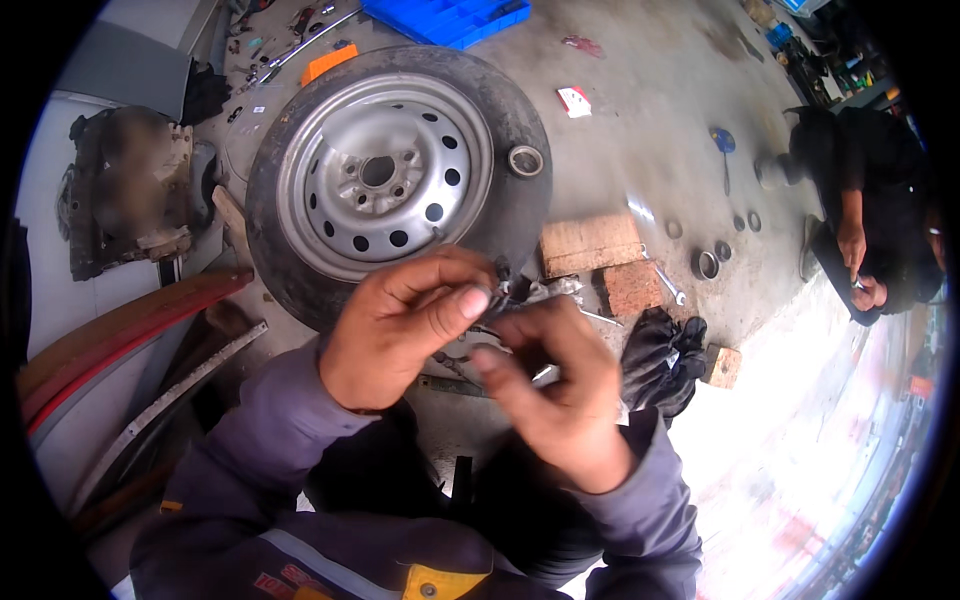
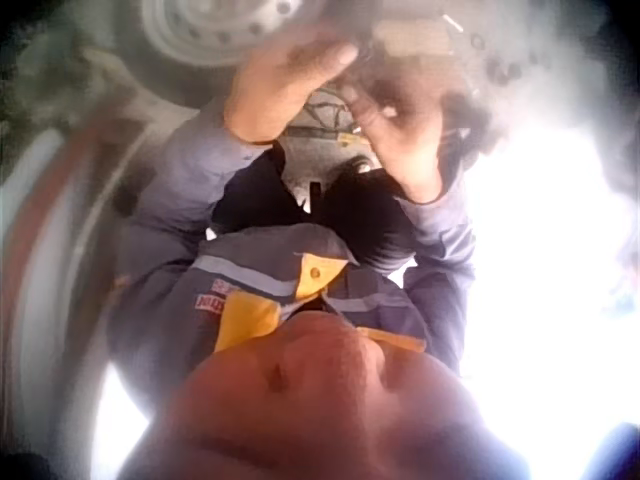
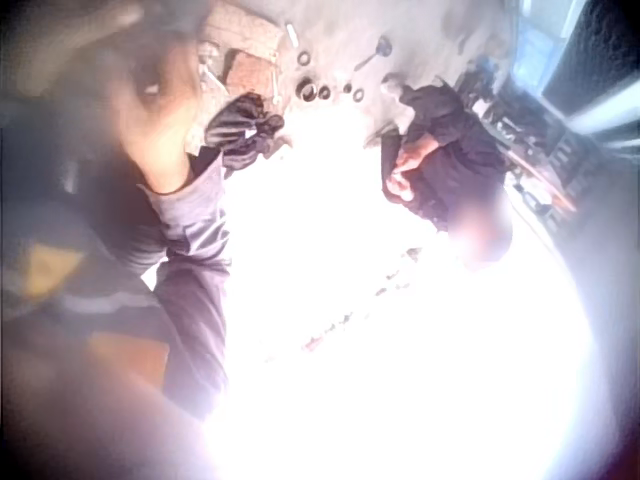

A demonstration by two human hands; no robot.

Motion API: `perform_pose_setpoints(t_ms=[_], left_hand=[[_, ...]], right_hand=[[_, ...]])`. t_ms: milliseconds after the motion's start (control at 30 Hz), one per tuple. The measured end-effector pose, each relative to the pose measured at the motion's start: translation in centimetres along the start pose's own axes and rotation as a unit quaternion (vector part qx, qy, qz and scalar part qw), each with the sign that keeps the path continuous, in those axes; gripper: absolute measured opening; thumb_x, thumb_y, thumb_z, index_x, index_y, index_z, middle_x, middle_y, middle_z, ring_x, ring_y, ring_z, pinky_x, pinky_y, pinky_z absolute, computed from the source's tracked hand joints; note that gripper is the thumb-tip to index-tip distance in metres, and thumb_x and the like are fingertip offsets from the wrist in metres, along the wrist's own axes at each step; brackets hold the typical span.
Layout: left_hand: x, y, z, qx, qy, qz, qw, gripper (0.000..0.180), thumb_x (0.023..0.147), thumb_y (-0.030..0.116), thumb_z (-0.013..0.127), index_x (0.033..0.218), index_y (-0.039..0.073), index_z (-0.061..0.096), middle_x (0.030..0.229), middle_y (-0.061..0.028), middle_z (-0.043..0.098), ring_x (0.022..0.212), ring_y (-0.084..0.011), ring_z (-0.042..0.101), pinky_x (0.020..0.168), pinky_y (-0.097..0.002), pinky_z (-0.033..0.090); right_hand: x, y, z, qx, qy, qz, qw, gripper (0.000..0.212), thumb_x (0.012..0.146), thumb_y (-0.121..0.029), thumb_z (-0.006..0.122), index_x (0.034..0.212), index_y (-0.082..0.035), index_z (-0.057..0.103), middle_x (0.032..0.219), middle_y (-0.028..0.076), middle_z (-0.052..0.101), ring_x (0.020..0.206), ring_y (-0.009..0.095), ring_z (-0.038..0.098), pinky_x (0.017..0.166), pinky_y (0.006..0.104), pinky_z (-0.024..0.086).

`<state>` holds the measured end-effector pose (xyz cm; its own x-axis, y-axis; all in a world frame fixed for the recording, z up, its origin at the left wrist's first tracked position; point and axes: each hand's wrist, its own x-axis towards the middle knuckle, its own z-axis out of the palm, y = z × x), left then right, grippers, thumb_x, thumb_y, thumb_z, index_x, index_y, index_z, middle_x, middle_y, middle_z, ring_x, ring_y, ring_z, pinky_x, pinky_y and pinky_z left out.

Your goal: The person wraps a small electrical wire with black electrical tape. They hold the wire in one hand and the tape roll in the other, carefully winding the tape around the wire's end to insulate it. The task is performed in a workshop setting with a car wheel and other parts visible on the floor.

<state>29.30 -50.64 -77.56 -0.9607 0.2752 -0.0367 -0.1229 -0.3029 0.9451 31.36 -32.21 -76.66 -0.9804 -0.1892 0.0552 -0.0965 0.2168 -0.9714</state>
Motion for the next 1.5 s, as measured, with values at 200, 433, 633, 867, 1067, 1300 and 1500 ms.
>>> perform_pose_setpoints(t_ms=[200, 433, 633, 867, 1067, 1300, 1500], left_hand=[[0.8, -1.1, 0.6, 0.105, 0.046, 0.07, 0.991, 0.015, 0.1, 0.01, 0.065, 0.104, -0.004, 0.067, 0.092, -0.0035, 0.062, 0.08, -0.0092, 0.058, 0.07, -0.0243, 0.048], [0.4, -1.3, 2.0, -0.103, 0.077, -0.019, 0.992, 0.018, 0.102, 0.013, 0.063, 0.11, -0.003, 0.063, 0.086, -0.0026, 0.061, 0.08, -0.0085, 0.059, 0.071, -0.0251, 0.049], [-0.1, -0.7, 1.7, -0.156, -0.074, 0.005, 0.985, 0.018, 0.105, 0.013, 0.057, 0.109, -0.004, 0.062, 0.098, -0.0033, 0.056, 0.086, -0.0125, 0.06, 0.076, -0.0281, 0.05], [1.1, -1.2, 0.9, -0.105, -0.013, -0.029, 0.994, 0.019, 0.102, 0.015, 0.062, 0.112, -0.001, 0.063, 0.106, -0.0028, 0.057, 0.095, -0.0098, 0.054, 0.082, -0.0275, 0.045], [1.1, -1.5, 1.5, -0.144, -0.026, -0.023, 0.989, 0.02, 0.103, 0.018, 0.062, 0.11, 0.0, 0.064, 0.101, -0.0003, 0.058, 0.087, -0.0069, 0.052, 0.08, -0.0229, 0.043], [1.3, -2.0, 1.0, -0.235, -0.137, -0.043, 0.961, 0.015, 0.101, 0.005, 0.061, 0.115, -0.001, 0.061, 0.108, -0.0051, 0.06, 0.092, -0.0163, 0.066, 0.077, -0.0312, 0.053], [1.2, -2.1, -0.1, -0.163, -0.108, -0.034, 0.98, 0.017, 0.101, 0.009, 0.062, 0.115, 0.0, 0.064, 0.111, -0.0082, 0.059, 0.082, -0.0166, 0.063, 0.068, -0.0301, 0.053]], right_hand=[[1.1, 0.6, 1.2, -0.054, 0.075, -0.075, 0.993, 0.011, 0.085, 0.004, 0.074, 0.087, 0.004, 0.063, 0.086, 0.009, 0.061, 0.067, 0.013, 0.062, 0.058, 0.0261, 0.049], [1.6, 0.0, 0.9, 0.184, 0.1, 0.108, 0.972, 0.016, 0.101, -0.01, 0.057, 0.096, 0.005, 0.06, 0.072, 0.007, 0.061, 0.057, 0.011, 0.059, 0.053, 0.0239, 0.045], [1.7, 0.1, -0.4, 0.238, 0.028, 0.164, 0.957, 0.02, 0.105, -0.017, 0.051, 0.1, 0.003, 0.055, 0.074, 0.01, 0.062, 0.053, 0.015, 0.059, 0.052, 0.0266, 0.05], [0.9, 0.2, 0.0, 0.092, 0.08, -0.014, 0.992, 0.054, 0.081, 0.007, 0.077, 0.125, 0.002, 0.046, 0.109, 0.011, 0.061, 0.087, 0.012, 0.066, 0.072, 0.0258, 0.057], [1.6, -0.1, -0.8, -0.135, 0.091, -0.129, 0.978, 0.021, 0.086, 0.004, 0.071, 0.102, 0.003, 0.057, 0.097, 0.008, 0.062, 0.078, 0.012, 0.063, 0.067, 0.0243, 0.055], [1.9, 0.8, -2.6, 0.41, -0.022, 0.14, 0.901, 0.006, 0.094, 0.002, 0.062, 0.098, 0.005, 0.059, 0.088, 0.012, 0.067, 0.066, 0.018, 0.067, 0.056, 0.0279, 0.055], [2.3, 0.7, -2.0, 0.195, 0.004, -0.015, 0.981, 0.025, 0.091, 0.002, 0.07, 0.113, 0.004, 0.056, 0.1, 0.014, 0.064, 0.076, 0.02, 0.07, 0.063, 0.0287, 0.058]])
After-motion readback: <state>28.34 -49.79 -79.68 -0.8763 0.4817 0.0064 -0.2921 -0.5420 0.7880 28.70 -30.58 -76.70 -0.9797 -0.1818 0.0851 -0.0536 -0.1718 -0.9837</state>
